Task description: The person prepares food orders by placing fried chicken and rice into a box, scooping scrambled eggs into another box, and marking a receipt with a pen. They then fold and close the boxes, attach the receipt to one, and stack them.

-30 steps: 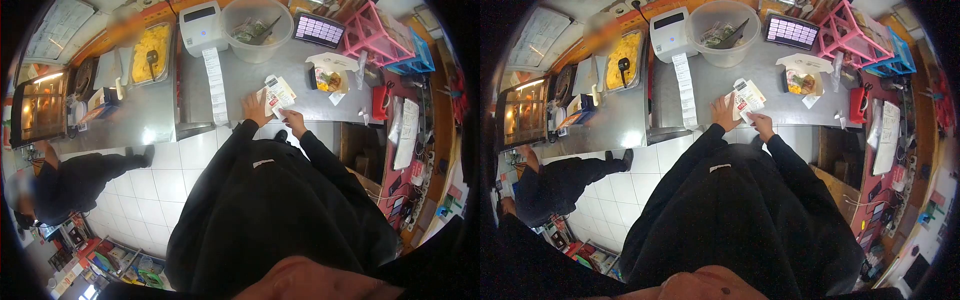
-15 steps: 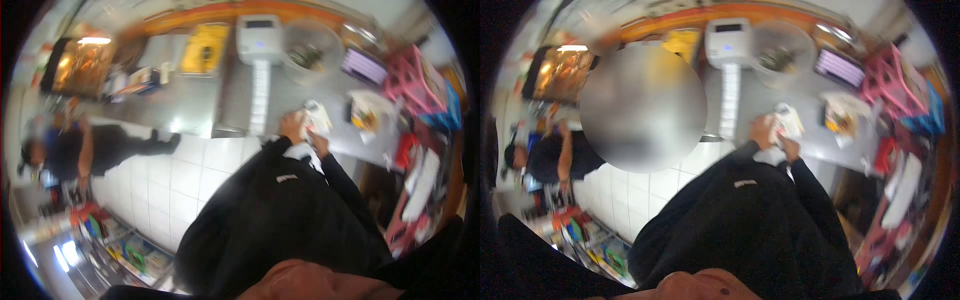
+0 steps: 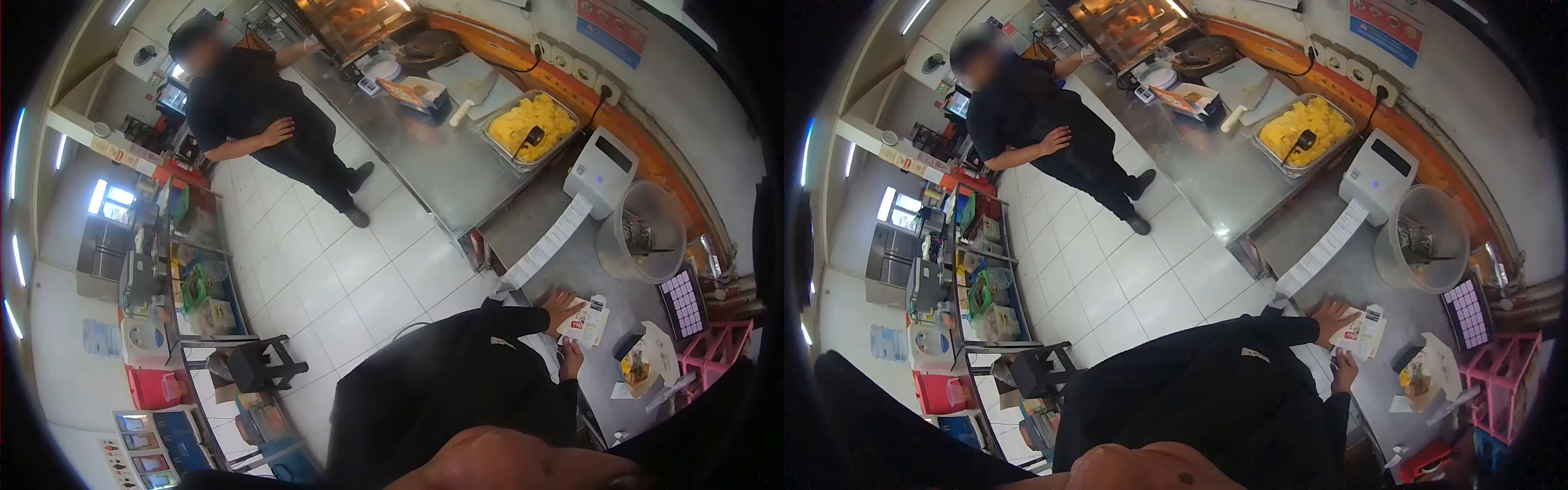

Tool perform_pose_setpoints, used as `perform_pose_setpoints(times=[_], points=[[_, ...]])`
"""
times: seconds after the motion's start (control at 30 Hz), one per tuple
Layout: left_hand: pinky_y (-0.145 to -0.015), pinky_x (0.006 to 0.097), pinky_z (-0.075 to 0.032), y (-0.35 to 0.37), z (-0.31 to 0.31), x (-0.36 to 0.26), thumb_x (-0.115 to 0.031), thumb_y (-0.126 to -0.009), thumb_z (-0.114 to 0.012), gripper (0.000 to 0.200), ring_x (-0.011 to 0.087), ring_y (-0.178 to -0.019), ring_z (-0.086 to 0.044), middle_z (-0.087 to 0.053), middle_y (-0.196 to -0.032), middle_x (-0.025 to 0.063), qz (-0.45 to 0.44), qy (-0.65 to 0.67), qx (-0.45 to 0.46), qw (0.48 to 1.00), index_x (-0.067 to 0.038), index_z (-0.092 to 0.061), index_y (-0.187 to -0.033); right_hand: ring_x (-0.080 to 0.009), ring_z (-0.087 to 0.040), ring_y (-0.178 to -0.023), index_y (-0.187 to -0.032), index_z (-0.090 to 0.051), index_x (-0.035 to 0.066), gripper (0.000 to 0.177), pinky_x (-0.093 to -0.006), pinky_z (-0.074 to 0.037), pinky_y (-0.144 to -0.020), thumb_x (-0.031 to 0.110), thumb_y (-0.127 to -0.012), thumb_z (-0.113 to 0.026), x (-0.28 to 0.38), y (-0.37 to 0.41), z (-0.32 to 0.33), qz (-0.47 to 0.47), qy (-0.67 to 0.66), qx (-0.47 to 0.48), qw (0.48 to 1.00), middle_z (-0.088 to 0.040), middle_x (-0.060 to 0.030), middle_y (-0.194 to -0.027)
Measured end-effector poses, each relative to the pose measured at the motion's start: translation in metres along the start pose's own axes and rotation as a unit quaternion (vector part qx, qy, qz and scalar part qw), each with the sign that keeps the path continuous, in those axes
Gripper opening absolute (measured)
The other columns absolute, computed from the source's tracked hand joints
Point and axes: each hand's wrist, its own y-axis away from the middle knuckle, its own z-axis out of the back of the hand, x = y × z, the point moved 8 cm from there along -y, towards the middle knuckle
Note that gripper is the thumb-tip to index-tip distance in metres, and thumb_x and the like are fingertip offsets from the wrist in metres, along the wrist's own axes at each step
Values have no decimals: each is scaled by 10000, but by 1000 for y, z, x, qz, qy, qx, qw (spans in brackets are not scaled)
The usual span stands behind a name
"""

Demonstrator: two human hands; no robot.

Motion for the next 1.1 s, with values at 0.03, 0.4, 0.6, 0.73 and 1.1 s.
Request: perform_pose_setpoints(times=[0.03, 0.4, 0.6, 0.73, 1.1], points=[[-966, 680, -227, 0, 2, -1, -574, -513, -736, 1163, 410, -1236, -347, -362, -1333, 250, -3, -1, 7, 1000, -136, -232, -1465, -91, -556, -661, -851, -623, 106, 190, -240, -428, -594, 245, -800, -742, 2, 1, 1, -3, 10, -10, 1000, -588, 25, -736], [-955, 655, -269, 1, 11, -4, -488, -489, -766, 1144, 406, -1215, -356, -373, -1317, 234, 1, 11, -27, 1000, -143, -258, -1454, -86, -553, -540, -833, -664, 72, 185, -210, -423, -500, 241, -810, -738, 9, -7, 7, 32, 61, -34, 997, -609, 12, -655], [-962, 654, -266, 0, 10, -3, -472, -495, -762, 1127, 400, -1225, -361, -362, -1341, 236, 6, 15, -11, 1000, -144, -266, -1453, -97, -560, -528, -837, -661, 19, 162, -217, -435, -486, 152, -789, -740, 13, -12, 9, 62, 59, -26, 996, -627, -35, -676], [-976, 647, -261, -1, 10, -3, -455, -496, -768, 1134, 393, -1240, -356, -358, -1352, 236, 13, 13, 19, 1000, -148, -253, -1458, -98, -541, -506, -792, -671, 12, 169, -215, -435, -481, 171, -807, -724, 17, -8, 9, 62, 77, -31, 995, -629, -50, -665], [-980, 641, -254, 0, 9, -2, -412, -463, -815, 1227, 392, -1232, -340, -311, -1385, 221, 5, 10, 60, 998, -157, -177, -1479, -116, -555, -469, -734, -658, -37, 164, -217, -416, -426, 103, -754, -739, 27, -11, 13, 68, 94, -47, 992, -619, -78, -610]])
